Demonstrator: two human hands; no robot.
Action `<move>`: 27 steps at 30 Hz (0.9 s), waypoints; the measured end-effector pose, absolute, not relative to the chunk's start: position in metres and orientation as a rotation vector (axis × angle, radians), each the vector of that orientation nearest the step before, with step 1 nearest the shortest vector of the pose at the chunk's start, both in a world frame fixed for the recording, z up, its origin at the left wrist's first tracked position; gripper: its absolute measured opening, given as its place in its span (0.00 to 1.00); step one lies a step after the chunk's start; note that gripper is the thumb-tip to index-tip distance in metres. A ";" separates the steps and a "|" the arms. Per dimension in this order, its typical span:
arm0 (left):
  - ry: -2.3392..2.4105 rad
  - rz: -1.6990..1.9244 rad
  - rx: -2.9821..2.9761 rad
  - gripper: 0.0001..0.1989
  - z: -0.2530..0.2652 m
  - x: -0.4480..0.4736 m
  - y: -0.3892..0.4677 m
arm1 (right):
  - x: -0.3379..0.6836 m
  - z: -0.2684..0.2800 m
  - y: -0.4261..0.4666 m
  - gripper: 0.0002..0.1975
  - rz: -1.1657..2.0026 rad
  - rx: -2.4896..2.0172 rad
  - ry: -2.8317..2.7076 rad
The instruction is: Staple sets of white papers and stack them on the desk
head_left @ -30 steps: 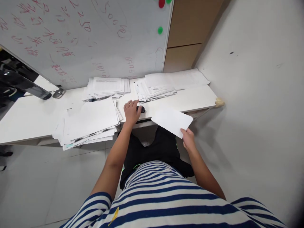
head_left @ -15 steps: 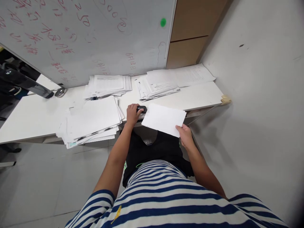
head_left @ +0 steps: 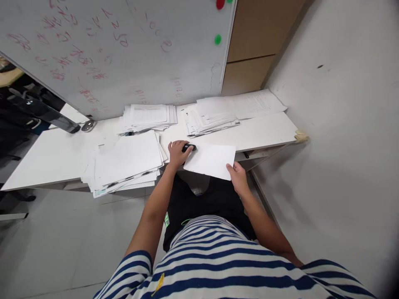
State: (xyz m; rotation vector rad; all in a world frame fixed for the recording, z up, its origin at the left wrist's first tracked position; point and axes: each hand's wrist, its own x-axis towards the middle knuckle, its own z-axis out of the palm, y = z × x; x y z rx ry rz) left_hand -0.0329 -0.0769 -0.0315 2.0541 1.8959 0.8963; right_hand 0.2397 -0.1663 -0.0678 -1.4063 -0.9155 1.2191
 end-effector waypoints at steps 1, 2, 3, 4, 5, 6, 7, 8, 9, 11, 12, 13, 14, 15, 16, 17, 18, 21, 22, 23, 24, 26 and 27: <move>1.943 0.942 1.970 0.14 -0.027 -0.030 -0.076 | 0.240 -0.070 -0.166 0.21 1.193 -1.410 -0.929; 1.989 1.006 1.885 0.13 -0.021 -0.027 -0.073 | 0.240 -0.071 -0.166 0.21 1.178 -1.413 -0.937; 2.023 1.079 1.813 0.14 -0.016 -0.024 -0.070 | 0.240 -0.073 -0.167 0.21 1.176 -1.413 -0.936; 2.039 1.147 1.768 0.14 -0.010 -0.020 -0.066 | 0.240 -0.074 -0.167 0.21 1.187 -1.406 -0.928; 2.040 1.202 1.752 0.14 -0.004 -0.016 -0.061 | 0.239 -0.074 -0.168 0.21 1.206 -1.394 -0.914; 2.026 1.234 1.764 0.13 0.001 -0.012 -0.056 | 0.238 -0.075 -0.169 0.21 1.227 -1.381 -0.897; 2.005 1.240 1.794 0.13 0.006 -0.008 -0.051 | 0.237 -0.075 -0.171 0.21 1.248 -1.373 -0.880; 1.983 1.223 1.833 0.13 0.009 -0.004 -0.046 | 0.236 -0.075 -0.173 0.21 1.267 -1.370 -0.862; 1.970 1.181 1.874 0.13 0.010 0.000 -0.041 | 0.235 -0.076 -0.175 0.21 1.285 -1.371 -0.847; 1.975 1.010 1.951 0.13 0.008 0.007 -0.034 | 0.232 -0.077 -0.179 0.20 1.316 -1.375 -0.825; 1.987 0.901 1.978 0.13 0.006 0.010 -0.032 | 0.232 -0.078 -0.180 0.20 1.325 -1.376 -0.818; 2.002 0.800 1.994 0.13 0.003 0.012 -0.030 | 0.231 -0.079 -0.182 0.19 1.331 -1.374 -0.814; 2.020 0.718 1.998 0.13 0.000 0.013 -0.029 | 0.231 -0.081 -0.183 0.19 1.331 -1.372 -0.812; 2.040 0.660 1.990 0.13 -0.002 0.013 -0.028 | 0.230 -0.083 -0.184 0.18 1.325 -1.372 -0.811; 2.059 0.628 1.974 0.14 -0.004 0.014 -0.027 | 0.229 -0.084 -0.185 0.18 1.317 -1.376 -0.808; 2.073 0.609 1.955 0.14 -0.005 0.013 -0.027 | 0.229 -0.085 -0.186 0.18 1.311 -1.381 -0.806; 2.078 0.587 1.938 0.14 -0.005 0.013 -0.026 | 0.228 -0.086 -0.186 0.17 1.307 -1.386 -0.804; 2.089 0.509 1.905 0.14 -0.005 0.012 -0.023 | 0.227 -0.088 -0.187 0.16 1.298 -1.399 -0.795; 2.095 0.482 1.900 0.15 -0.005 0.013 -0.023 | 0.227 -0.088 -0.188 0.16 1.298 -1.400 -0.792; 2.102 0.452 1.897 0.16 -0.005 0.014 -0.022 | 0.226 -0.089 -0.188 0.16 1.299 -1.400 -0.789; 2.111 0.426 1.905 0.16 -0.006 0.015 -0.022 | 0.226 -0.090 -0.188 0.16 1.301 -1.401 -0.786; 2.130 0.396 1.962 0.20 -0.008 0.020 -0.023 | 0.226 -0.091 -0.188 0.16 1.304 -1.405 -0.786; 2.138 0.392 2.002 0.24 -0.009 0.022 -0.023 | 0.226 -0.092 -0.188 0.16 1.302 -1.408 -0.786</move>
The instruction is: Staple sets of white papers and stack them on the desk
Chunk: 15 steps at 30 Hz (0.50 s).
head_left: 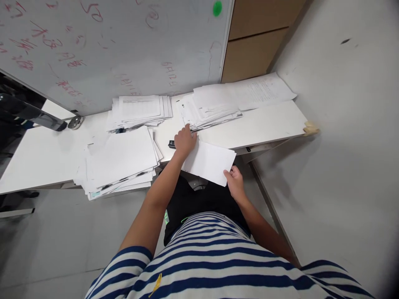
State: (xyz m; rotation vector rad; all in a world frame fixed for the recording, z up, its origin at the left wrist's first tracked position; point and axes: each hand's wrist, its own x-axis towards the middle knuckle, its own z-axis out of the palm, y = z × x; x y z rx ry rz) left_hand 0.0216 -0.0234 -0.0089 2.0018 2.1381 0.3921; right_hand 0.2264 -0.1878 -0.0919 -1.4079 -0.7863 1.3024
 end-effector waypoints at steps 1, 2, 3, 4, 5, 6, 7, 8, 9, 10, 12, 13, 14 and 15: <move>2.144 0.395 2.039 0.28 -0.009 0.024 -0.024 | 0.226 -0.093 -0.188 0.15 1.304 -1.409 -0.786; 2.147 0.398 2.063 0.32 -0.009 0.025 -0.025 | 0.226 -0.094 -0.188 0.15 1.309 -1.406 -0.783; 2.149 0.394 2.069 0.35 -0.009 0.026 -0.026 | 0.226 -0.094 -0.188 0.15 1.316 -1.399 -0.781; 2.149 0.384 2.060 0.37 -0.008 0.027 -0.026 | 0.226 -0.095 -0.188 0.16 1.321 -1.391 -0.781; 2.146 0.378 2.044 0.37 -0.007 0.027 -0.027 | 0.226 -0.096 -0.188 0.16 1.323 -1.383 -0.785; 2.144 0.379 2.024 0.37 -0.007 0.026 -0.027 | 0.226 -0.096 -0.188 0.17 1.324 -1.375 -0.792; 2.139 0.390 2.001 0.37 -0.006 0.025 -0.027 | 0.226 -0.096 -0.188 0.17 1.324 -1.368 -0.801; 2.134 0.412 1.975 0.38 -0.005 0.024 -0.027 | 0.226 -0.097 -0.188 0.18 1.326 -1.362 -0.810; 2.125 0.445 1.947 0.38 -0.005 0.022 -0.026 | 0.226 -0.097 -0.188 0.18 1.331 -1.360 -0.818; 2.117 0.483 1.914 0.38 -0.005 0.021 -0.025 | 0.226 -0.096 -0.189 0.19 1.337 -1.358 -0.828; 2.091 0.568 1.839 0.38 -0.004 0.017 -0.024 | 0.227 -0.096 -0.190 0.19 1.348 -1.356 -0.847; 2.065 0.618 1.805 0.37 -0.003 0.016 -0.024 | 0.227 -0.096 -0.191 0.20 1.354 -1.355 -0.854; 2.030 0.676 1.774 0.37 -0.002 0.014 -0.024 | 0.226 -0.096 -0.193 0.20 1.362 -1.355 -0.856; 1.984 0.746 1.749 0.35 -0.001 0.012 -0.025 | 0.226 -0.097 -0.195 0.20 1.375 -1.350 -0.853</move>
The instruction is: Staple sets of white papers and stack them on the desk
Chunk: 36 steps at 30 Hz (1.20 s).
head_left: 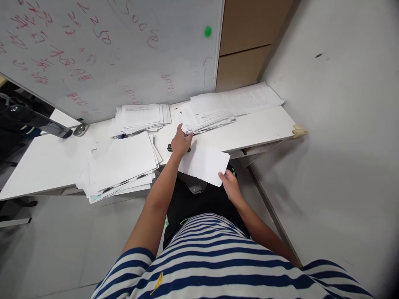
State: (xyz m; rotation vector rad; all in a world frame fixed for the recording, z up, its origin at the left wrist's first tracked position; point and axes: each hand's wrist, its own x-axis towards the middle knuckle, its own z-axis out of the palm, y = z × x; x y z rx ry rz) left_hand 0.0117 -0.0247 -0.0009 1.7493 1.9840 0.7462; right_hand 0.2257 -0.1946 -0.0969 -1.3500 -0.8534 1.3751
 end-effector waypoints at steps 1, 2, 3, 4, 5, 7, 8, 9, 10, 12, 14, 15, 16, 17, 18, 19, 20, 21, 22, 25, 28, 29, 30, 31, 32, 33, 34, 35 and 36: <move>1.935 0.828 1.732 0.33 0.001 0.009 -0.026 | 0.225 -0.098 -0.196 0.20 1.387 -1.343 -0.847; 1.892 0.919 1.723 0.30 0.003 0.006 -0.028 | 0.224 -0.098 -0.198 0.20 1.395 -1.334 -0.839; 1.864 1.008 1.721 0.28 0.004 0.003 -0.031 | 0.224 -0.099 -0.199 0.20 1.395 -1.325 -0.831; 1.855 1.081 1.732 0.26 0.005 -0.001 -0.035 | 0.223 -0.099 -0.199 0.19 1.389 -1.317 -0.822; 1.867 1.125 1.759 0.24 0.005 -0.006 -0.040 | 0.224 -0.099 -0.199 0.19 1.379 -1.310 -0.815; 1.948 1.079 1.843 0.22 0.003 -0.016 -0.049 | 0.226 -0.097 -0.197 0.18 1.349 -1.319 -0.807; 1.993 1.006 1.888 0.21 0.000 -0.021 -0.054 | 0.229 -0.094 -0.195 0.17 1.333 -1.332 -0.808; 2.028 0.926 1.926 0.20 -0.004 -0.025 -0.058 | 0.232 -0.091 -0.192 0.17 1.315 -1.348 -0.809; 2.055 0.860 1.951 0.20 -0.008 -0.029 -0.061 | 0.236 -0.087 -0.189 0.16 1.296 -1.365 -0.811; 2.092 0.803 1.968 0.22 -0.018 -0.033 -0.065 | 0.245 -0.075 -0.183 0.15 1.255 -1.398 -0.816; 2.140 0.803 1.966 0.24 -0.025 -0.033 -0.065 | 0.254 -0.061 -0.180 0.14 1.214 -1.417 -0.848; 2.169 0.802 1.963 0.25 -0.028 -0.033 -0.064 | 0.258 -0.054 -0.180 0.14 1.193 -1.425 -0.880; 2.197 0.801 1.960 0.25 -0.030 -0.032 -0.063 | 0.262 -0.046 -0.182 0.14 1.166 -1.433 -0.919; 2.222 0.796 1.956 0.26 -0.031 -0.031 -0.062 | 0.265 -0.040 -0.184 0.13 1.126 -1.446 -0.958; 2.247 0.790 1.952 0.26 -0.033 -0.030 -0.061 | 0.267 -0.035 -0.186 0.13 1.075 -1.461 -0.989; 2.272 0.781 1.947 0.26 -0.033 -0.030 -0.060 | 0.270 -0.031 -0.189 0.12 1.016 -1.479 -1.005; 2.297 0.771 1.941 0.26 -0.034 -0.030 -0.060 | 0.272 -0.029 -0.192 0.12 0.956 -1.497 -1.006; 2.318 0.762 1.935 0.25 -0.034 -0.029 -0.059 | 0.274 -0.029 -0.194 0.12 0.907 -1.510 -0.992; 2.332 0.757 1.932 0.25 -0.035 -0.029 -0.059 | 0.276 -0.031 -0.196 0.12 0.881 -1.518 -0.972; 2.339 0.756 1.931 0.24 -0.035 -0.029 -0.059 | 0.280 -0.042 -0.199 0.11 0.950 -1.500 -0.859; 2.340 0.733 1.940 0.25 -0.035 -0.029 -0.060 | 0.281 -0.052 -0.202 0.11 1.023 -1.464 -0.770; 2.342 0.730 1.941 0.25 -0.035 -0.029 -0.060 | 0.281 -0.054 -0.203 0.12 1.024 -1.458 -0.760; 2.342 0.732 1.940 0.25 -0.035 -0.029 -0.060 | 0.280 -0.054 -0.203 0.12 1.020 -1.453 -0.754; 2.343 0.737 1.936 0.25 -0.035 -0.029 -0.060 | 0.280 -0.054 -0.203 0.12 1.023 -1.445 -0.745; 2.342 0.744 1.929 0.24 -0.035 -0.029 -0.060 | 0.278 -0.053 -0.203 0.12 1.035 -1.432 -0.729; 2.339 0.750 1.924 0.24 -0.036 -0.028 -0.059 | 0.276 -0.052 -0.203 0.11 1.056 -1.417 -0.707; 2.333 0.755 1.920 0.24 -0.037 -0.028 -0.059 | 0.274 -0.050 -0.202 0.11 1.079 -1.404 -0.686; 2.325 0.762 1.916 0.24 -0.037 -0.028 -0.059 | 0.271 -0.048 -0.201 0.11 1.099 -1.394 -0.670; 2.317 0.771 1.910 0.24 -0.038 -0.028 -0.059 | 0.267 -0.045 -0.199 0.11 1.116 -1.388 -0.661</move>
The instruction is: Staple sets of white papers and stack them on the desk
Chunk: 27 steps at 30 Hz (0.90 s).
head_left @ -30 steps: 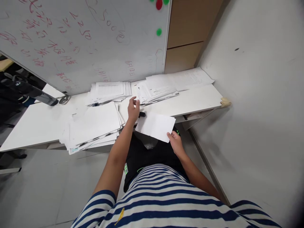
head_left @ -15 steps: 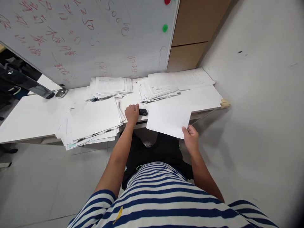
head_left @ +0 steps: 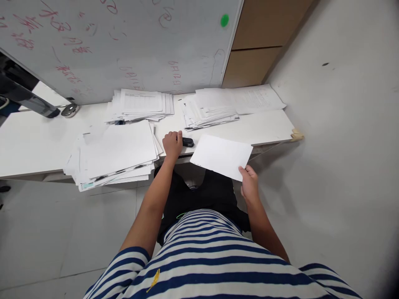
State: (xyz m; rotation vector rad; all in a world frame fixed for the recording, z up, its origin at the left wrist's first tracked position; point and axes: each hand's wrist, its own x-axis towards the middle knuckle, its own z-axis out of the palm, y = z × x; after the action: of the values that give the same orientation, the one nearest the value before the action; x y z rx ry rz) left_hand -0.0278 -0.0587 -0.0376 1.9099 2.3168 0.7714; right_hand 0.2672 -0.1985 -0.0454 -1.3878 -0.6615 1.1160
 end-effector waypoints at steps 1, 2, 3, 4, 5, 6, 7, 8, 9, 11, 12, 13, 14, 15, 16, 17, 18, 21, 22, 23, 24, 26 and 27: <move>2.309 0.780 1.903 0.24 -0.038 -0.028 -0.058 | 0.263 -0.042 -0.195 0.11 1.128 -1.382 -0.657; 2.302 0.782 1.897 0.24 -0.038 -0.028 -0.058 | 0.258 -0.039 -0.191 0.12 1.137 -1.372 -0.653; 2.301 0.774 1.888 0.24 -0.039 -0.028 -0.058 | 0.252 -0.035 -0.185 0.12 1.149 -1.360 -0.650; 2.298 0.752 1.887 0.23 -0.039 -0.029 -0.058 | 0.244 -0.031 -0.177 0.12 1.167 -1.343 -0.648; 2.288 0.718 1.899 0.21 -0.039 -0.030 -0.057 | 0.236 -0.026 -0.167 0.12 1.188 -1.321 -0.652; 2.267 0.678 1.924 0.18 -0.040 -0.030 -0.057 | 0.225 -0.020 -0.155 0.12 1.213 -1.297 -0.667; 2.235 0.640 1.957 0.16 -0.040 -0.031 -0.056 | 0.213 -0.014 -0.140 0.12 1.242 -1.270 -0.703; 2.198 0.614 1.986 0.15 -0.041 -0.032 -0.055 | 0.199 -0.008 -0.124 0.12 1.267 -1.234 -0.760; 2.164 0.606 2.003 0.15 -0.041 -0.032 -0.055 | 0.182 -0.002 -0.105 0.13 1.302 -1.196 -0.832; 2.155 0.642 1.976 0.16 -0.041 -0.031 -0.054 | 0.144 0.011 -0.063 0.15 1.381 -1.139 -0.997; 2.181 0.673 1.943 0.18 -0.041 -0.031 -0.054 | 0.122 0.016 -0.040 0.16 1.398 -1.119 -1.056; 2.216 0.703 1.911 0.20 -0.040 -0.030 -0.055 | 0.099 0.020 -0.017 0.16 1.421 -1.094 -1.106; 2.247 0.724 1.892 0.22 -0.039 -0.029 -0.055 | 0.076 0.024 0.006 0.16 1.430 -1.093 -1.128; 2.270 0.733 1.887 0.23 -0.038 -0.028 -0.056 | 0.054 0.026 0.028 0.15 1.448 -1.114 -1.150; 2.284 0.734 1.892 0.24 -0.037 -0.027 -0.057 | 0.034 0.026 0.047 0.14 1.468 -1.148 -1.166; 2.290 0.730 1.901 0.23 -0.036 -0.026 -0.057 | 0.016 0.025 0.063 0.13 1.492 -1.195 -1.187; 2.292 0.724 1.910 0.23 -0.035 -0.026 -0.058 | 0.001 0.022 0.076 0.12 1.525 -1.221 -1.223; 2.313 0.712 1.917 0.23 -0.035 -0.026 -0.058 | -0.017 0.007 0.091 0.21 1.497 -1.279 -1.379; 2.317 0.704 1.918 0.23 -0.035 -0.026 -0.058 | -0.015 0.000 0.089 0.27 1.417 -1.278 -1.463; 2.316 0.694 1.921 0.22 -0.035 -0.026 -0.057 | -0.008 -0.007 0.085 0.31 1.310 -1.262 -1.560; 2.315 0.686 1.924 0.22 -0.036 -0.027 -0.057 | 0.001 -0.014 0.080 0.33 1.191 -1.235 -1.661; 2.314 0.684 1.930 0.21 -0.037 -0.027 -0.057 | 0.028 -0.024 0.069 0.34 0.979 -1.165 -1.832; 2.317 0.689 1.932 0.20 -0.037 -0.028 -0.056 | 0.044 -0.028 0.064 0.32 0.901 -1.141 -1.895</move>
State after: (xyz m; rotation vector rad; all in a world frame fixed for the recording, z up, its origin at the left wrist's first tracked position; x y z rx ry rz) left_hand -0.0276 -0.0565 -0.0369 1.9322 2.3166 0.6890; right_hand 0.0436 0.0644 -0.0278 -1.1407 -1.8953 0.9008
